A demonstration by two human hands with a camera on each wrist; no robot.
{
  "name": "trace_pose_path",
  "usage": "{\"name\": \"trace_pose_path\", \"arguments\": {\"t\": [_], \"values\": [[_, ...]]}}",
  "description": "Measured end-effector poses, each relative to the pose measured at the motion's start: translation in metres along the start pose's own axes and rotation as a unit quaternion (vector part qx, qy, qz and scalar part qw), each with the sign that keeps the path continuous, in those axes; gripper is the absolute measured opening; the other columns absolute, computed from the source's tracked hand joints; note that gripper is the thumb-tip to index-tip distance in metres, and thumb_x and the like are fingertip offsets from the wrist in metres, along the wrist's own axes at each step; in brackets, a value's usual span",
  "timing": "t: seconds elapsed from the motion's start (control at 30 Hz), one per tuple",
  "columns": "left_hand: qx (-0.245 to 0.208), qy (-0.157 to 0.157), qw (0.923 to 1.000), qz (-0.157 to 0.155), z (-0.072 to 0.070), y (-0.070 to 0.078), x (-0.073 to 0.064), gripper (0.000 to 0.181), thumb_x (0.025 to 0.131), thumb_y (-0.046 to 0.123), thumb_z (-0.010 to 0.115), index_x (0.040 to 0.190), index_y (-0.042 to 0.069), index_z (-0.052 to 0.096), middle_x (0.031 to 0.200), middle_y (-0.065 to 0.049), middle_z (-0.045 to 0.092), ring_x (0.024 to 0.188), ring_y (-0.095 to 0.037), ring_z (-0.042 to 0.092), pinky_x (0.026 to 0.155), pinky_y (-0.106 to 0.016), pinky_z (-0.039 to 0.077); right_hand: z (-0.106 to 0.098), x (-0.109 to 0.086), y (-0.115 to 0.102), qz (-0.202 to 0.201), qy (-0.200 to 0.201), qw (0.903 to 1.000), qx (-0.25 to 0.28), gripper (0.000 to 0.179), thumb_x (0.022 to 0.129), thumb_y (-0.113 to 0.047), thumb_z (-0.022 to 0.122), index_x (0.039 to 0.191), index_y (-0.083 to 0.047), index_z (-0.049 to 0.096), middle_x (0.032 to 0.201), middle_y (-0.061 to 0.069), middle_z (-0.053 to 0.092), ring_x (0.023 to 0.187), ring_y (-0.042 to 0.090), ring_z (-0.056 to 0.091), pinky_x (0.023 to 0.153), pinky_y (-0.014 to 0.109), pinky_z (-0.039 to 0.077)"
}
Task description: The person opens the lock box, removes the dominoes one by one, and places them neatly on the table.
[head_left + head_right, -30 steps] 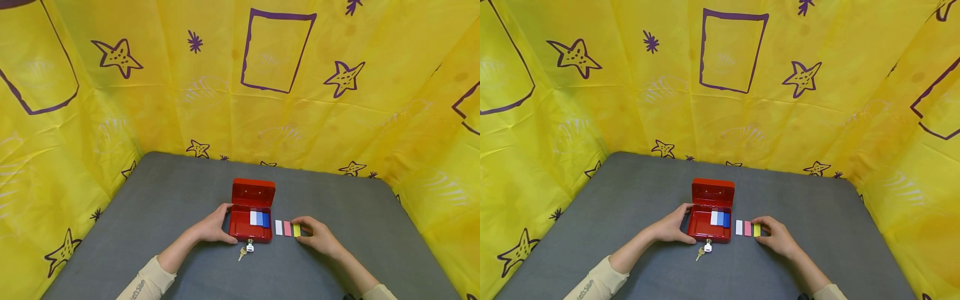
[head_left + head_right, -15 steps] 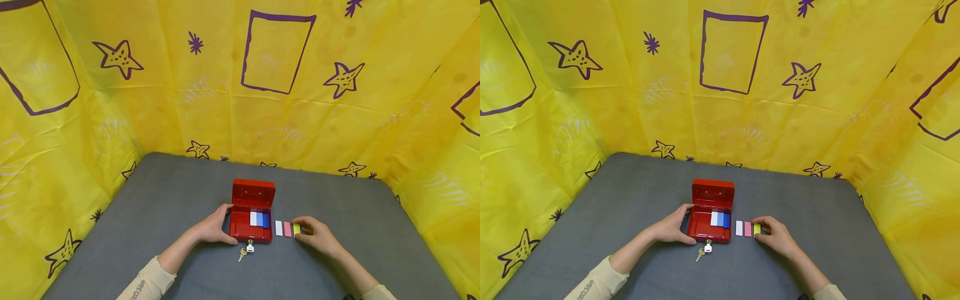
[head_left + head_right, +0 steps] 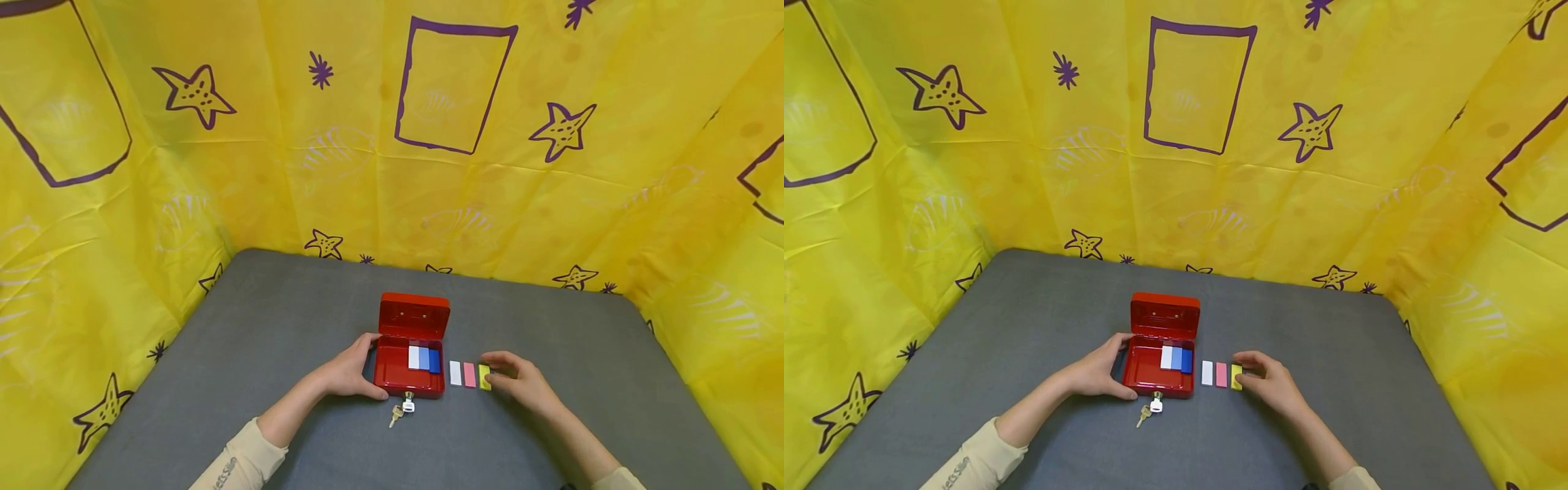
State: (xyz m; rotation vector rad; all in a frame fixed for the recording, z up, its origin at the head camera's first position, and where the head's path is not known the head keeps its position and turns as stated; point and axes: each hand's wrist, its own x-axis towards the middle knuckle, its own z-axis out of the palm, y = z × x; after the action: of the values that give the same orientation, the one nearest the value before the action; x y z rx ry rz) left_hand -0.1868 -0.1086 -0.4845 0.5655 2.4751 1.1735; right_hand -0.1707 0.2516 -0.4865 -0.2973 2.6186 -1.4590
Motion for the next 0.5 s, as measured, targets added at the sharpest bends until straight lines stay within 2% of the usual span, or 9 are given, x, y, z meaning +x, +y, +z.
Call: {"name": "trace_pose_path", "arguments": {"t": [0.23, 0.5], "values": [[0.002, 0.001, 1.0000, 0.006, -0.0004, -0.0003, 0.0001, 0.094, 0.064, 0.037, 0.082, 0.136, 0.013, 0.026, 0.129, -0.003, 0.039, 0.114, -0.019, 0.040, 0.092, -0.043, 0.041, -0.0018, 0.0000, -0.0030, 0.065, 0.024, 0.9971, 0.032, 0.036, 0.081, -0.017, 0.069, 0.115, -0.007, 0.061, 0.113, 0.011, 0.062, 0.103, 0.023, 0.058, 0.082, 0.022, 0.045], [0.003, -0.002, 0.9999, 0.014, -0.0007, -0.0015, 0.0001, 0.093, 0.064, 0.037, 0.081, 0.135, 0.013, 0.026, 0.126, -0.003, 0.040, 0.112, -0.018, 0.041, 0.092, -0.042, 0.041, -0.0028, -0.0011, -0.0057, 0.084, 0.027, 0.9933, 0.074, 0.041, 0.083, -0.017, 0.068, 0.120, -0.003, 0.057, 0.118, 0.015, 0.059, 0.105, 0.022, 0.057, 0.082, 0.018, 0.044]]}}
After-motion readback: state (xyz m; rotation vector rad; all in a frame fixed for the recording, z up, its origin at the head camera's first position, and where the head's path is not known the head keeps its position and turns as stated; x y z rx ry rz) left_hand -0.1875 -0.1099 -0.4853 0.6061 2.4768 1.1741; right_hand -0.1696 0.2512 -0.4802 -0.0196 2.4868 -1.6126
